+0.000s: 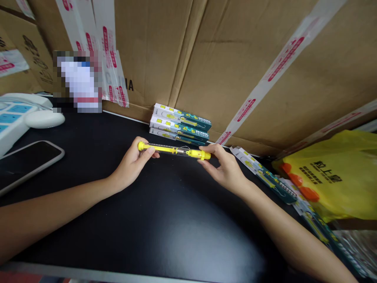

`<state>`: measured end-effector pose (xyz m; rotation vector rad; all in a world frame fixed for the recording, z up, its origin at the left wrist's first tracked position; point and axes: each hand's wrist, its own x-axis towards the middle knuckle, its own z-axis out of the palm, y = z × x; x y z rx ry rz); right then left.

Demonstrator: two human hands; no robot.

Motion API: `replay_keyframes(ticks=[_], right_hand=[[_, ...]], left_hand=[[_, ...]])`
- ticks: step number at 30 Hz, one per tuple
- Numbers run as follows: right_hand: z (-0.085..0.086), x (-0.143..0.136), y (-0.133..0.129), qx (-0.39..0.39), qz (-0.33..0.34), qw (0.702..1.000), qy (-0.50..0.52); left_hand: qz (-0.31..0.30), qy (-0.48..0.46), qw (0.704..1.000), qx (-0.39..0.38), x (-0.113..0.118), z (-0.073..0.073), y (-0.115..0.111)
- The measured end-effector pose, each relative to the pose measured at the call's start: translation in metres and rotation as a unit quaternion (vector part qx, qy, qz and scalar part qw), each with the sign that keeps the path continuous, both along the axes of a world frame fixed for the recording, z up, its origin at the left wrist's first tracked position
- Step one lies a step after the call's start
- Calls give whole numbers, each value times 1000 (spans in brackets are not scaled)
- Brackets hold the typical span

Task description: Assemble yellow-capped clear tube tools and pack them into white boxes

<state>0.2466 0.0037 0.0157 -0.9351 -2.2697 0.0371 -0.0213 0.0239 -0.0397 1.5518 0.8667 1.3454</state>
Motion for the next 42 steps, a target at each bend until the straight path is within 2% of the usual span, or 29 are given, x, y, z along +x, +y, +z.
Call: replay_keyframes(ticks=[6, 8, 14, 17, 21, 31, 38, 42], right_hand=[[-12, 2, -2, -154, -6, 986, 64], [-11, 2, -2, -147, -16, 987, 63], [5, -1, -1, 10, -23, 1000, 19], [9, -2, 1, 47, -13, 999, 16], [4, -2, 2, 20, 2, 1000, 18], [-6, 2, 1, -55, -23, 998, 25], [-13, 1, -2, -185, 11, 975, 121], [-12, 0, -3, -183, -5, 975, 128]], left_hand=[[-3, -5, 1000, -4, 0, 0, 0], [-3, -5, 1000, -3, 0, 1, 0], [-1, 7, 1000, 4, 0, 2, -1], [1, 10, 1000, 8, 0, 2, -1], [0, 8, 1000, 9, 0, 2, -1], [1, -8, 1000, 3, 0, 1, 0], [-13, -8, 1000, 5, 1, 2, -1], [-14, -5, 1000, 5, 1, 2, -2]])
